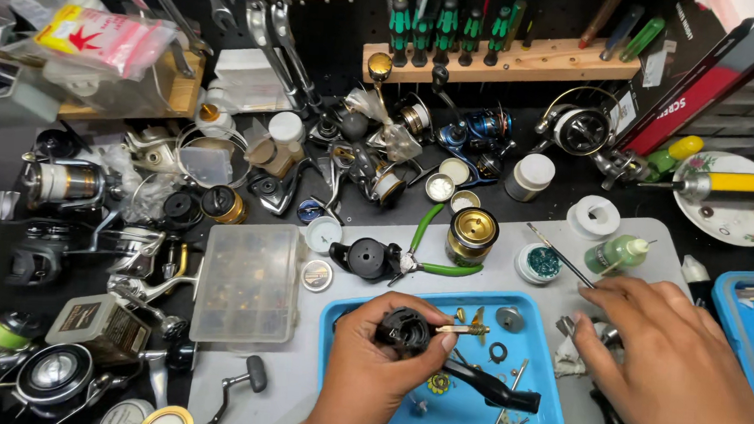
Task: The person assembles a fishing reel by inserting small metal parts into the reel body, tightening screws with a screwdriver, and applying grease to internal components using a brush. The person handles various small parts and tools on a cluttered workbench.
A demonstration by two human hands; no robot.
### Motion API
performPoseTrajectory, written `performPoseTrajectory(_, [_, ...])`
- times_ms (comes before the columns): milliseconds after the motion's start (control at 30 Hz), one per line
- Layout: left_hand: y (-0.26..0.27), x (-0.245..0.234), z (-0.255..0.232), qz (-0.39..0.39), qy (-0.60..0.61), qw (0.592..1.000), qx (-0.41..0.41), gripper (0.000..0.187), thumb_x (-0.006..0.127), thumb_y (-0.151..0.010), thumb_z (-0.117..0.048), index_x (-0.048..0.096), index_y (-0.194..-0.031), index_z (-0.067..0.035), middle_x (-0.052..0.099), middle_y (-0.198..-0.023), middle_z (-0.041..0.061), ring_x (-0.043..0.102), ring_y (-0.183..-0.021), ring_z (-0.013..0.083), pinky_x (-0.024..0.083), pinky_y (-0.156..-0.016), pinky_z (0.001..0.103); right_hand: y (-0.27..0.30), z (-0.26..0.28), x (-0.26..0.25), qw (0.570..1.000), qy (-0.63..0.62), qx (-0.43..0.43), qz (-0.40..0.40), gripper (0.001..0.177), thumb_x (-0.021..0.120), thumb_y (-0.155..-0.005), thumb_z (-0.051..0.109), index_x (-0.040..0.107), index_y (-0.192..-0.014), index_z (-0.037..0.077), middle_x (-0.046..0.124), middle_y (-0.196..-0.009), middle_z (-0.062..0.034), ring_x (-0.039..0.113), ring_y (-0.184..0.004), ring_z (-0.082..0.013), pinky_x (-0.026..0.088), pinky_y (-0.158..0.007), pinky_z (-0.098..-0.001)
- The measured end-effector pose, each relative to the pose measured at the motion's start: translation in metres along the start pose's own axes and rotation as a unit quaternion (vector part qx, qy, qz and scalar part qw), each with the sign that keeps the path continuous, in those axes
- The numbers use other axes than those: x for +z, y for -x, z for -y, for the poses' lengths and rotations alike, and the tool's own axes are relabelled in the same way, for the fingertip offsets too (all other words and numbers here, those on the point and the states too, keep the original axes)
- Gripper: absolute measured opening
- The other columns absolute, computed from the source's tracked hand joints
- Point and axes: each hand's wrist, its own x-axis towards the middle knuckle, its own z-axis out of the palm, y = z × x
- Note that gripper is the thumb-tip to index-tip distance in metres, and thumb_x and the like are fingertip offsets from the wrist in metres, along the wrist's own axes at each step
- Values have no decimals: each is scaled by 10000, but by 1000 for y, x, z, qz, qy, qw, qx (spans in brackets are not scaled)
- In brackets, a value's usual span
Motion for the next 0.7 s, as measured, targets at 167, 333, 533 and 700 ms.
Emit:
performPoseTrajectory(167, [9,0,-10,18,-74,995,65,123,846,-785,-70,761,-865,-107,814,-895,44,747,-839,117,594,-809,241,11,26,-47,984,-88,-128,-90,302,596,-892,367,700,-1161,277,659,-1331,56,593,-1255,-196,471,-1053,-420])
performPoseTrajectory(333, [17,1,-14,76,-89,983,142,125,838,-801,-90,746,-873,-133,772,-877,11,717,-831,111,571,-818,245,2,58,-80,892,-335,-298,-51,170,707,-890,283,744,-1023,183,795,-1102,31,727,-1032,-172,544,-942,-369])
performPoseTrajectory(533, [17,-3,-11,123,-80,969,198,138,814,-827,-83,728,-925,-130,767,-935,13,717,-882,112,572,-860,246,-17,62,-77,871,-359,-323,95,155,751,-915,365,731,-929,211,750,-884,67,673,-806,-145,504,-774,-287])
performPoseTrajectory(700, [14,0,-9,109,-67,977,170,206,824,-823,-122,742,-1012,-122,761,-1001,41,737,-842,117,582,-831,251,-18,46,-61,884,-374,-256,111,279,749,-885,371,804,-1139,269,804,-900,88,711,-848,-113,540,-754,-292])
